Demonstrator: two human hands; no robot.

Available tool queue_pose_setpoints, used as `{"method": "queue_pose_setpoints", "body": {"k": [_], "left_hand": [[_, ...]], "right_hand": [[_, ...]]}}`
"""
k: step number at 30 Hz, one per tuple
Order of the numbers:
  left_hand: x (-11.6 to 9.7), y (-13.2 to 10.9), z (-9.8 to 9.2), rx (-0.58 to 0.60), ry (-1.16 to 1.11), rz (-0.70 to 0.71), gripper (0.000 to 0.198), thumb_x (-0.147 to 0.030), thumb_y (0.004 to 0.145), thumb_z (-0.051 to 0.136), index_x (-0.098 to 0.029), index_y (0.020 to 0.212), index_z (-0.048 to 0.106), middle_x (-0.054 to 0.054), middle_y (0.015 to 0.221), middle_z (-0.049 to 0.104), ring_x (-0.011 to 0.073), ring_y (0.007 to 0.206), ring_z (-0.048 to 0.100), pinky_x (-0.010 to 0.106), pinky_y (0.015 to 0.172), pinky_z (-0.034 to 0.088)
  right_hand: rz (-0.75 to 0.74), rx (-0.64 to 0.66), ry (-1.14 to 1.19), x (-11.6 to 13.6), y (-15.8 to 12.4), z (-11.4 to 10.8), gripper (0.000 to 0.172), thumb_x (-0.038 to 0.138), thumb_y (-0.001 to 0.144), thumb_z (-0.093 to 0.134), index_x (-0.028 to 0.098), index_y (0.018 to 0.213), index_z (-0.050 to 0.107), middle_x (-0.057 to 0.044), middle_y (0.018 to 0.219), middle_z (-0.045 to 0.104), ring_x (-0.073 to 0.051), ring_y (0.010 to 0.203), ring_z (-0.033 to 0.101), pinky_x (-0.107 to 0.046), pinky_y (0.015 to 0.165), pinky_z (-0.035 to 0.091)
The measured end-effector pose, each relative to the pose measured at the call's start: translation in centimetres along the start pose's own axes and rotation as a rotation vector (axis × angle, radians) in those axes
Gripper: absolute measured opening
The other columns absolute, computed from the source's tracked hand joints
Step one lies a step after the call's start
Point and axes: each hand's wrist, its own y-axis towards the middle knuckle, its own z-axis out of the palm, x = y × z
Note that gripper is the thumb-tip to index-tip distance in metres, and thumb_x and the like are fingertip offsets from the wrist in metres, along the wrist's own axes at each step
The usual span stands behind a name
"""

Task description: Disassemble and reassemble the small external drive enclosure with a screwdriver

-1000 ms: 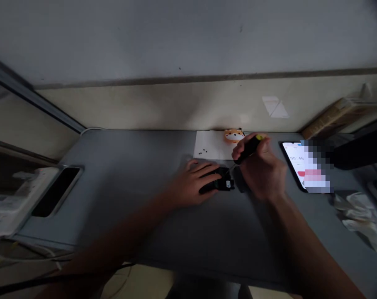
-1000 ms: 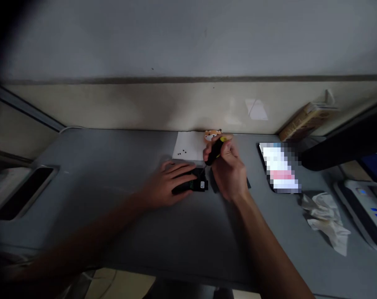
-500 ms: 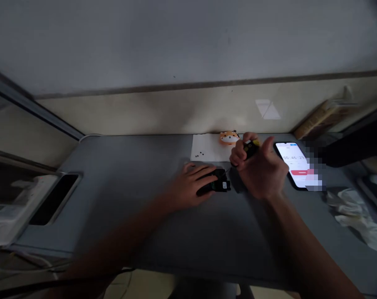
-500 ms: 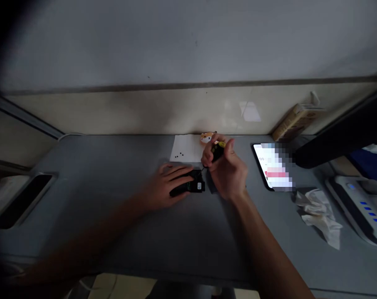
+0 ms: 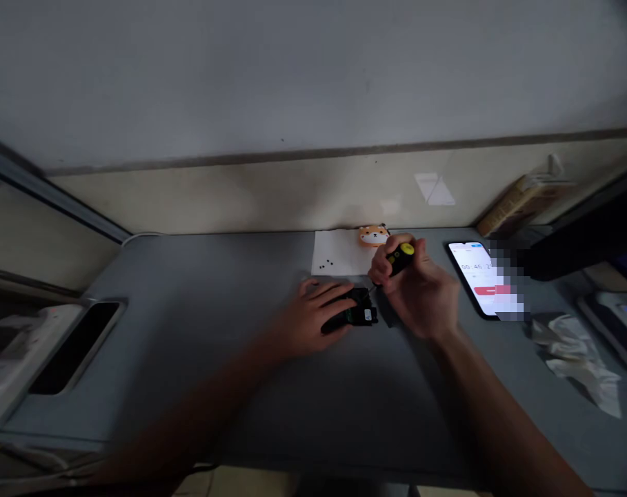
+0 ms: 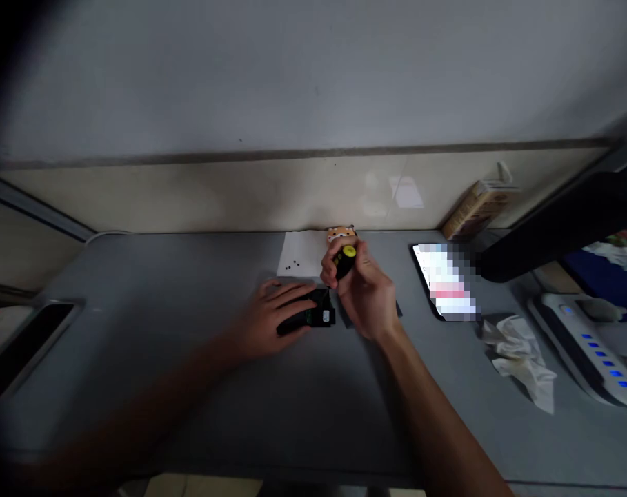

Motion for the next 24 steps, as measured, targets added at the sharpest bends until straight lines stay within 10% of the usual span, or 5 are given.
{"method": "queue_pose_setpoints", "body": {"k": [24], "left_hand": [[0.1,0.0,-0.1,0.001,-0.056,-0.024,0.039,-0.041,0.102,0.053,-0.025,0.137,0.059,0.011,0.145,0.062,0.0270,0.134,0.058,0.049,0.113,0.038]], "right_hand": [[-0.143,-0.035,-0.055,-2.0,-0.3,1.1,0.029,0.054,0.094,0.061,0.027,0.086,0.055,0.003,0.068,0.043,-0.015,0.061,0.038,-0.030,0.059,0.037]]}}
